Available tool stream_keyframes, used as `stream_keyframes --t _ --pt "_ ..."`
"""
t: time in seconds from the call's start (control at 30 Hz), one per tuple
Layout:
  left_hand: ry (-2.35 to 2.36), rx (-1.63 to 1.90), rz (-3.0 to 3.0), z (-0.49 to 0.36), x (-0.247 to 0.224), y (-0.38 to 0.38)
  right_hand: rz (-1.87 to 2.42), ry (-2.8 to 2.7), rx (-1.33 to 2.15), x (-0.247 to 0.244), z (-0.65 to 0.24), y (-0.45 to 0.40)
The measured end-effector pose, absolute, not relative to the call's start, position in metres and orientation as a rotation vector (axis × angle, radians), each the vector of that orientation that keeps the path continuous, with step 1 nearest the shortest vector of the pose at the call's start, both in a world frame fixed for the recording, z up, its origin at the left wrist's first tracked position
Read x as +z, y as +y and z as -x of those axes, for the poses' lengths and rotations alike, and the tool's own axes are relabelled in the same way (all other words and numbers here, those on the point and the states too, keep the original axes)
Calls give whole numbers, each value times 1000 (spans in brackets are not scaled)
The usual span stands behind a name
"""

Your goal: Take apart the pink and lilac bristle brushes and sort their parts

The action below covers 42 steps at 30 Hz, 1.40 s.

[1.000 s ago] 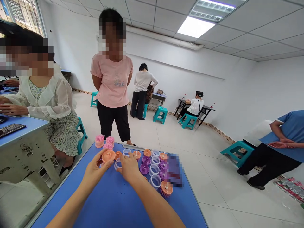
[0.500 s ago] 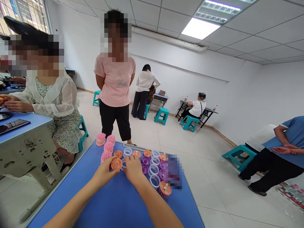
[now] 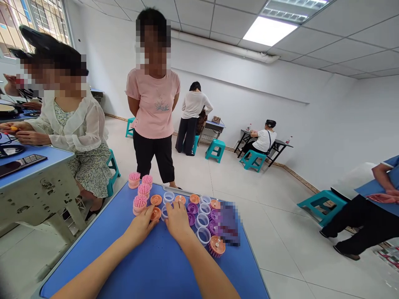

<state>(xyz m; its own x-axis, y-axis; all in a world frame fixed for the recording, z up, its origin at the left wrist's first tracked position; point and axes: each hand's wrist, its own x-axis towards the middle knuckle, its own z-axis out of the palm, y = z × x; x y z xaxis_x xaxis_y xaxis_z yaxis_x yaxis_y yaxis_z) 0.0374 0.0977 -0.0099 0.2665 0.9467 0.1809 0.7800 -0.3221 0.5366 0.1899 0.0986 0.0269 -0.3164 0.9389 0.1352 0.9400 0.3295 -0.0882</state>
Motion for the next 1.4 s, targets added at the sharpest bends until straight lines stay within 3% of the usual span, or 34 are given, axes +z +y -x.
stream_keyframes --t 0.37,0.67,0.97,1.13,1.23,1.4 --pt "1627 583 -2329 -38 -20 106 1743 -2417 -5 22 -190 98" --pt "1596 714 -2463 -37 -20 106 1757 -2399 -81 23 -191 95" --pt "1473 982 -2539 -37 -13 101 1520 -2193 -122 14 -202 84" --pt "1786 1457 -2224 -18 7 98 1296 -1994 -101 9 -216 62" --pt "1959 1304 -1898 -3 13 109 1236 -1879 -101 5 -223 53" --pt "1868 1082 -1640 5 7 121 1218 -1778 -49 -2 -232 48"
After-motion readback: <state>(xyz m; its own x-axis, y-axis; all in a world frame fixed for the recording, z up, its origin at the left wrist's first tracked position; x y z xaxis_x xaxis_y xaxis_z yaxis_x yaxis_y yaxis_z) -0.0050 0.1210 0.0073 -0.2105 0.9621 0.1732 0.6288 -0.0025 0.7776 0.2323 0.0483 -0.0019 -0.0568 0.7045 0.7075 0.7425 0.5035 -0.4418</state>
